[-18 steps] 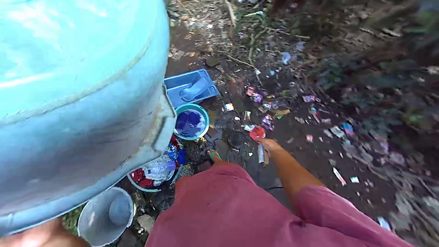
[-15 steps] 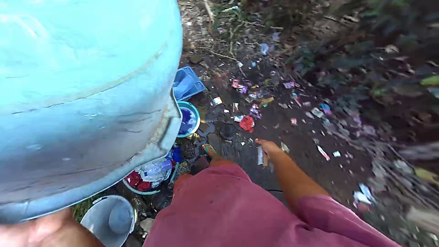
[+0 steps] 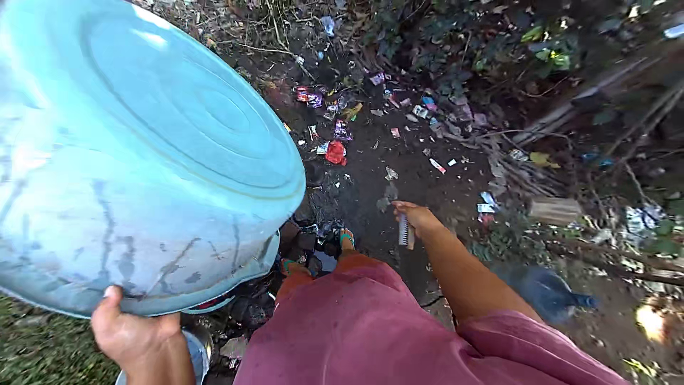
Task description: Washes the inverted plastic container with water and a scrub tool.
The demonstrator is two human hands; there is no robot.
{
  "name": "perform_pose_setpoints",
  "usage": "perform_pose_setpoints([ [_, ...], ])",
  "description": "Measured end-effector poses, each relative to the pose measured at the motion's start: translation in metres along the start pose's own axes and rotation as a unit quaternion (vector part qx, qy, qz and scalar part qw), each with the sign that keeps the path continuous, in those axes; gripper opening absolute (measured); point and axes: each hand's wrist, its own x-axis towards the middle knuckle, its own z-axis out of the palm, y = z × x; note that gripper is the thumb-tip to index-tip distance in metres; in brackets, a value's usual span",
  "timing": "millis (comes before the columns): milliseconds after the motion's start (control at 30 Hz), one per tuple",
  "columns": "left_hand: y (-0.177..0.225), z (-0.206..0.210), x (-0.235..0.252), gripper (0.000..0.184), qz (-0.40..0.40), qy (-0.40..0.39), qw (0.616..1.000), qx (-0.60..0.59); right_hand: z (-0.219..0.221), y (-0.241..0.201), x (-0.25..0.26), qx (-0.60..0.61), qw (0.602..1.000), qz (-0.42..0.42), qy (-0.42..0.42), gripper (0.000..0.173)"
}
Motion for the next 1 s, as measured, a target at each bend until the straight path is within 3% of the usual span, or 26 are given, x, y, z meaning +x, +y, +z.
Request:
perform_pose_setpoints([
  [200,-0.082,0.053,-0.033,0.024,-0.072,-0.024,0.997,0.023,0.009,-0.084,0.058,-0.063,0.989,-0.104,-0.08,0.042],
  [333,-0.146,0.097,-0.073,0.023,-0.152,0.014,0.988,0.028,-0.002,-0.11,0.142,-0.134,0.972,-0.153,-0.121,0.05],
  [467,-0.217,0.132,-0.117,0.026,-0.264,0.068,0.96,0.06,-0.018,-0.125,0.232,-0.148,0.967,-0.117,-0.174,0.072],
  [733,-0.397,0.149,-0.154,0.036,-0.427,0.068,0.901,0.022,-0.044,-0.077,0.354,-0.262,0.958,-0.034,-0.112,0.082],
  [867,-0.505,0.111,-0.149,0.043,-0.458,0.094,0.883,0.025,-0.024,-0.037,0.426,-0.279,0.954,-0.016,-0.11,0.071],
  [1000,-0.586,0.066,-0.117,0.058,-0.443,0.102,0.872,0.18,0.026,-0.007,0.483,-0.306,0.938,-0.082,-0.139,0.061],
])
